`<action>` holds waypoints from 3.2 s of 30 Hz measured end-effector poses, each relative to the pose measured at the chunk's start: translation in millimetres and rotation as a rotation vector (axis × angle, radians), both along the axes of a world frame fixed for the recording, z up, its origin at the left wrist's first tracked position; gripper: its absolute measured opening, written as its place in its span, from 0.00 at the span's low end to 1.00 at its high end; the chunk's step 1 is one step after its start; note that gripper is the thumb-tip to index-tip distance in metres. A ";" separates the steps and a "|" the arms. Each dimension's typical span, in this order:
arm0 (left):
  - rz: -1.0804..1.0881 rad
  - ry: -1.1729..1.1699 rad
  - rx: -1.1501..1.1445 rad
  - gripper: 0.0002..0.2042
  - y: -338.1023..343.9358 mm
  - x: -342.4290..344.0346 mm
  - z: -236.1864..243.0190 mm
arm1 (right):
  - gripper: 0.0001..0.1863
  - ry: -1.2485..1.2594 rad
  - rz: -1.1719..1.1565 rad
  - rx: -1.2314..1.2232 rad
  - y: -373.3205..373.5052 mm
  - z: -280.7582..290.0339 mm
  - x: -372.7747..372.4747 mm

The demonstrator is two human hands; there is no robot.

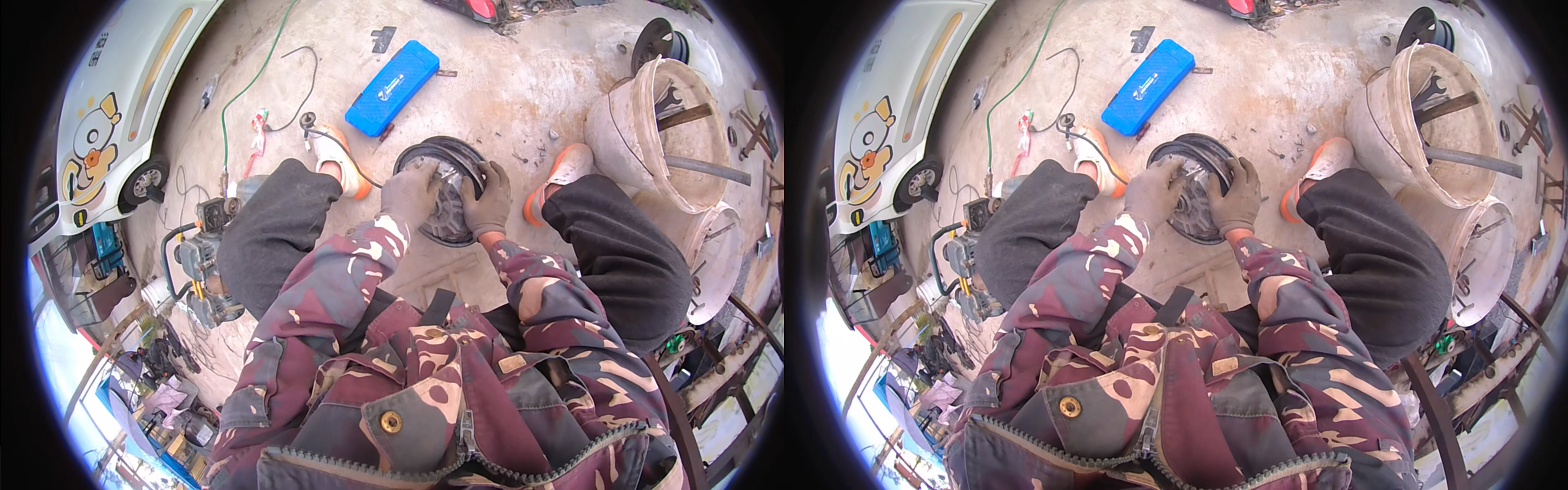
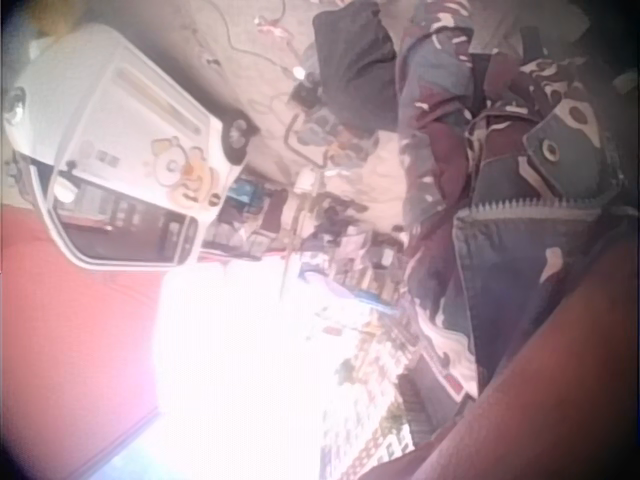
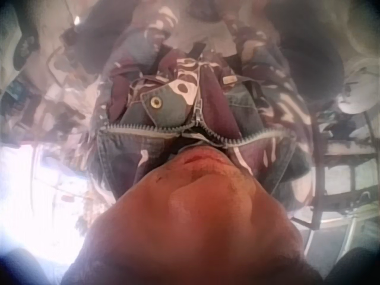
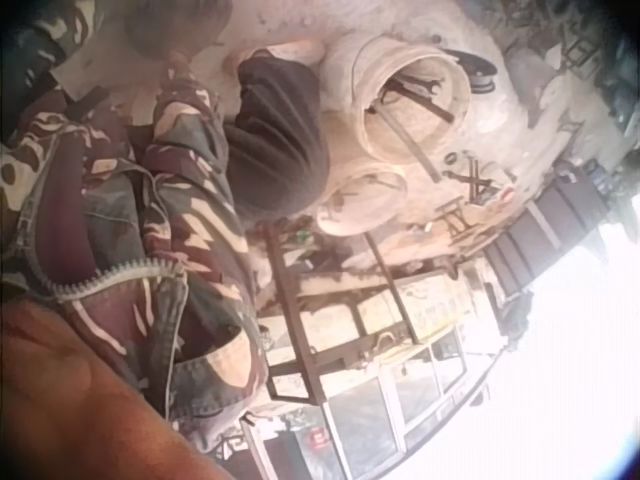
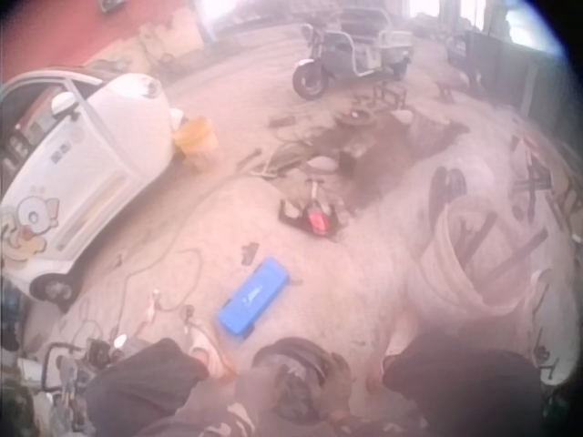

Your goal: The person sits on the ground and uses a small metal tool to scrape and clean the inner surface of a wheel hub. They repeatedly scrape, lift the hub to inspect, and continue cleaning the interior.

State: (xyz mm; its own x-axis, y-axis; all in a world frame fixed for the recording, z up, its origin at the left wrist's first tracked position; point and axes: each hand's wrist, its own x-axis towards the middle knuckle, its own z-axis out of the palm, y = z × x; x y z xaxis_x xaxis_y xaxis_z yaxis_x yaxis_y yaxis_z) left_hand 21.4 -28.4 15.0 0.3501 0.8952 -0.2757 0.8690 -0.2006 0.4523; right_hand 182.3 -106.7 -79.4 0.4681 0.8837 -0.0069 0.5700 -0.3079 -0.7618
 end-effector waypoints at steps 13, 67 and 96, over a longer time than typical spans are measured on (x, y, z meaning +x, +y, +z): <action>0.605 -0.471 -0.916 0.17 -5.6 -1.9 -15.5 | 0.28 -0.005 -0.010 -0.001 -0.9 1.5 0.6; 0.131 -0.007 -0.129 0.21 -17.2 -9.4 -10.6 | 0.28 -0.001 -0.020 0.008 1.7 -1.7 -1.5; 0.456 -0.336 -0.722 0.18 2.4 -7.5 -20.8 | 0.28 -0.023 -0.020 0.013 -4.1 3.6 -3.9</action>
State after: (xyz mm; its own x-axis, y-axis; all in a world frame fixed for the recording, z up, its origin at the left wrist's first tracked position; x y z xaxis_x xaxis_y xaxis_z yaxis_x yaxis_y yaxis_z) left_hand 13.9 -26.0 -5.8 0.1677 0.6164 -0.7694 0.5946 0.5592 0.5776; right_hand 178.4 -110.8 -75.8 0.4854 0.8742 0.0151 0.5813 -0.3098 -0.7524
